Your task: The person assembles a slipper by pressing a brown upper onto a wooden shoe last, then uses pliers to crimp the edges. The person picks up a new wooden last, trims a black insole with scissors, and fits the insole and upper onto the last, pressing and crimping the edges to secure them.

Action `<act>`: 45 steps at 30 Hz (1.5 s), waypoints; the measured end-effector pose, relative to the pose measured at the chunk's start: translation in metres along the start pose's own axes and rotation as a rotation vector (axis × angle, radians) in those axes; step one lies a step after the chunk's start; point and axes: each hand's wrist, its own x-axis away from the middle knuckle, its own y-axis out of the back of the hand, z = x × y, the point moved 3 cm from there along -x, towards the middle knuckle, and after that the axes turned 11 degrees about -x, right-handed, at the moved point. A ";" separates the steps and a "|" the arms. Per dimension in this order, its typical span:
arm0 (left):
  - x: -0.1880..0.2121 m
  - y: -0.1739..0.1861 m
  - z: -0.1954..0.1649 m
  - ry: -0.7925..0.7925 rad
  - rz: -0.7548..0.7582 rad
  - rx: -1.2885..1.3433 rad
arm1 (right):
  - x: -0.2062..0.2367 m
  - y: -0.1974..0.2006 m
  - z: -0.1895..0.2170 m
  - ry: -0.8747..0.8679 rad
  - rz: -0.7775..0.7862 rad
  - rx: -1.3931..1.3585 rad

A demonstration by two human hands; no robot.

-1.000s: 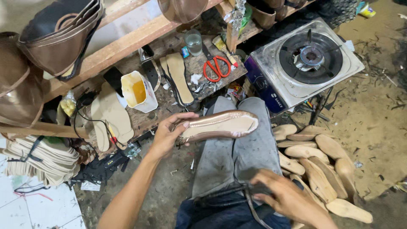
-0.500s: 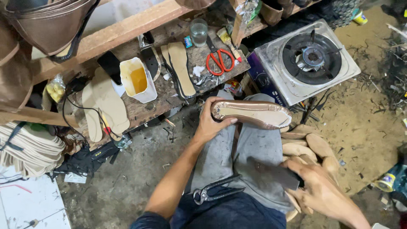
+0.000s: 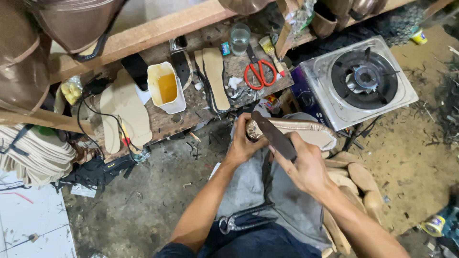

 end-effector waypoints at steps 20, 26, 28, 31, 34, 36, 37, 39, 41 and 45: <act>0.003 0.000 0.001 0.016 0.031 0.028 | 0.009 -0.018 -0.028 0.205 -0.003 0.015; 0.001 0.002 -0.001 0.035 0.010 -0.043 | 0.023 -0.021 -0.032 0.471 -0.217 -1.026; 0.000 0.003 -0.002 0.011 -0.004 -0.067 | 0.021 -0.027 -0.038 0.098 -0.146 -0.489; -0.002 0.003 -0.002 0.018 0.036 0.062 | 0.019 -0.026 -0.039 0.041 -0.179 -0.233; -0.002 0.003 -0.003 0.071 0.053 0.035 | 0.023 -0.023 -0.034 0.344 -0.267 -0.764; -0.002 0.006 -0.006 0.043 0.021 -0.030 | 0.024 -0.026 -0.037 0.279 -0.226 -0.760; -0.002 0.007 -0.008 0.019 0.012 -0.058 | 0.024 -0.031 -0.041 0.108 -0.168 -0.481; -0.004 0.008 -0.009 0.011 0.010 -0.007 | 0.025 -0.031 -0.046 0.027 -0.136 -0.214; -0.004 0.007 -0.009 0.029 0.041 0.026 | 0.028 -0.026 -0.045 0.122 -0.207 -0.237; -0.003 0.008 -0.008 0.000 0.011 -0.042 | 0.028 -0.021 -0.040 0.172 -0.196 -0.149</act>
